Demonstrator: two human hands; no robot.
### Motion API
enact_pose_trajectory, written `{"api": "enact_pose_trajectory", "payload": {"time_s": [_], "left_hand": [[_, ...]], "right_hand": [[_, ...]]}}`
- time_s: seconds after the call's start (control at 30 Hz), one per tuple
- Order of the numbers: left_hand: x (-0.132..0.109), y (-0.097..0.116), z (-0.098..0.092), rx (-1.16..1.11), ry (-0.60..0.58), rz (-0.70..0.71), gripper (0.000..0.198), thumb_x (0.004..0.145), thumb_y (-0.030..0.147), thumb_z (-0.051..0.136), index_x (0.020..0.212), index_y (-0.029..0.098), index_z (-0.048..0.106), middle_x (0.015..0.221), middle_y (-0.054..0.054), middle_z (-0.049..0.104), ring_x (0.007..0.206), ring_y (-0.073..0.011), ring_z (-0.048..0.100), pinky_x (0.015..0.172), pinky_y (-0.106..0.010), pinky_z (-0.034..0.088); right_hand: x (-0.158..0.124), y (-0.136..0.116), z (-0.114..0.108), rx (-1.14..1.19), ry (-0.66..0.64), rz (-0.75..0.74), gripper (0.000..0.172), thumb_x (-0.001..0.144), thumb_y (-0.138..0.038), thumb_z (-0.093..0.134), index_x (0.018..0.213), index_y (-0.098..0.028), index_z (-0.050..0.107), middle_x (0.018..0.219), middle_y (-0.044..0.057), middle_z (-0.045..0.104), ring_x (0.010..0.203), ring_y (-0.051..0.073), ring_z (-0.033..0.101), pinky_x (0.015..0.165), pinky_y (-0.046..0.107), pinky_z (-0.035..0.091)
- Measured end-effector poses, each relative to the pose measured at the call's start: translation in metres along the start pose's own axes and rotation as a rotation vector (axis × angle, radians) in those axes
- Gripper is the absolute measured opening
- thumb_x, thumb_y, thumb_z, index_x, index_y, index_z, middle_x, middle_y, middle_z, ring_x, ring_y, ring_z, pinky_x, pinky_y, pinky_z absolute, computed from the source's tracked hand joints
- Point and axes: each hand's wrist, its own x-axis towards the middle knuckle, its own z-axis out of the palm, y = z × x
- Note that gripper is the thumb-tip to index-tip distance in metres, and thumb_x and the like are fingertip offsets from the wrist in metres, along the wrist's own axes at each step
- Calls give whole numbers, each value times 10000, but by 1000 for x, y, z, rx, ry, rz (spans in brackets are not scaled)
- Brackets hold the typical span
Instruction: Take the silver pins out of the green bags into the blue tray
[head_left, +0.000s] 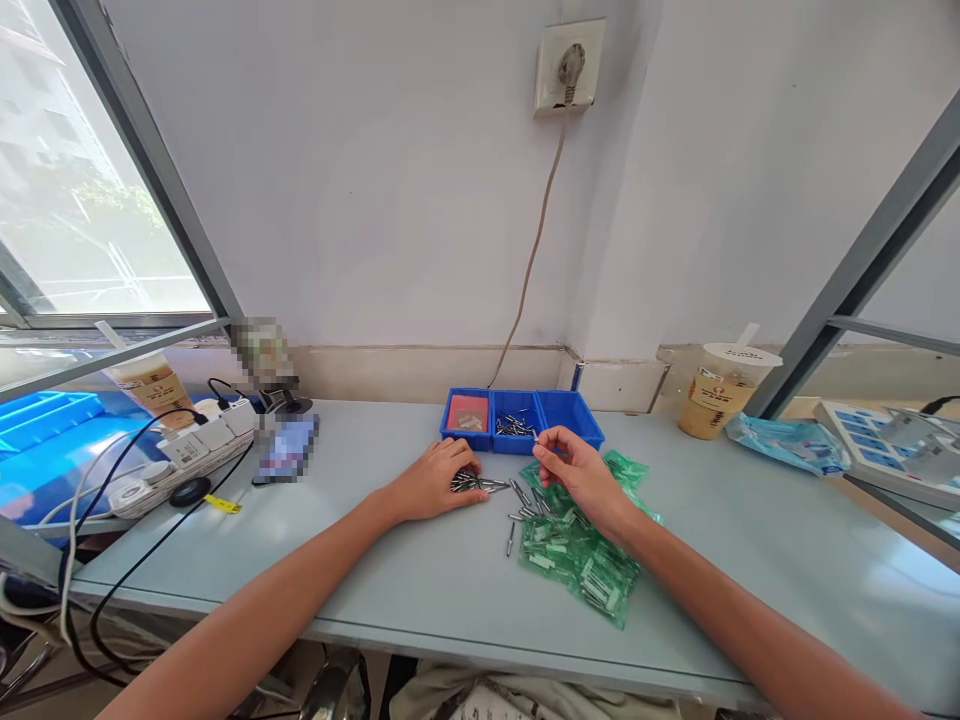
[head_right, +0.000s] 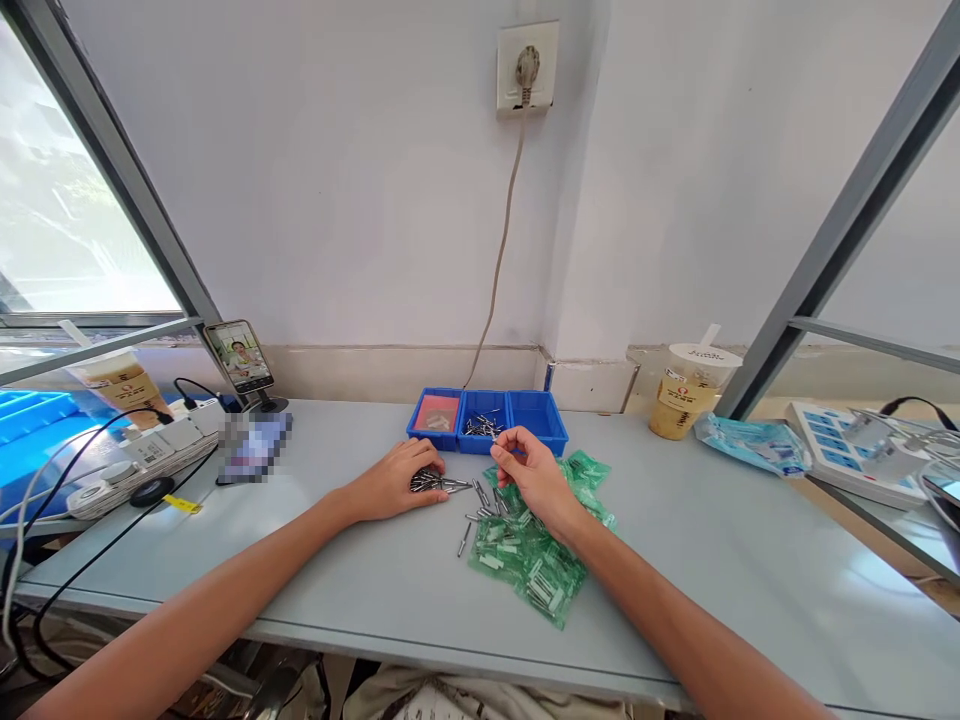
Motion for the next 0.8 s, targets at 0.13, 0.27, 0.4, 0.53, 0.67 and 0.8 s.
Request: {"api": "enact_pose_trajectory", "payload": {"time_s": [0.13,0.27,0.4,0.53,0.67,0.8], "left_hand": [[0,1,0,-4,3,8,386,987,587,618,1090,217,654,1090,-56,654,1036,-235,586,953,-368,430],[1,0,0,-10,-2,15,339,1021,543,585,1077,220,672,1088,-55,661,1026,-227,594,945,-364,437],[2,0,1,-5,7,22,319,1053,501,542,1068,214,682,1080,-60,674,1022,-222,605,936,-362,448],[3,0,1,-19,22,33,327,1067,489,513,1070,215,692,1075,-65,691,1022,-219,620,941,-361,464],[4,0,1,-34,33,36,323,1080,465,490,1084,216,696,1085,-65,703,1028,-216,630,947,-357,474],[4,0,1,-61,42,27,318,1084,452,484,1086,212,693,1091,-63,697,1026,-207,633,939,-338,493]], "right_hand": [[-1,-2,1,-14,-4,-12,410,801,-583,802,887,-246,585,741,-46,557,631,143,533,631,296,478],[-2,-4,2,-29,-17,12,409,836,-617,753,911,-244,603,685,-43,550,625,152,542,623,295,475],[-3,-6,3,-16,-23,19,422,836,-634,744,912,-237,622,724,-28,568,624,141,539,605,283,476],[-3,-6,3,11,-23,17,431,819,-636,757,907,-230,641,819,-3,597,635,132,539,590,276,488],[-1,-4,2,37,-29,29,430,822,-632,757,911,-225,651,823,-1,605,635,130,545,591,277,499],[-1,-2,2,70,-29,35,425,820,-615,769,943,-224,653,857,4,624,638,127,549,599,286,512]]}}
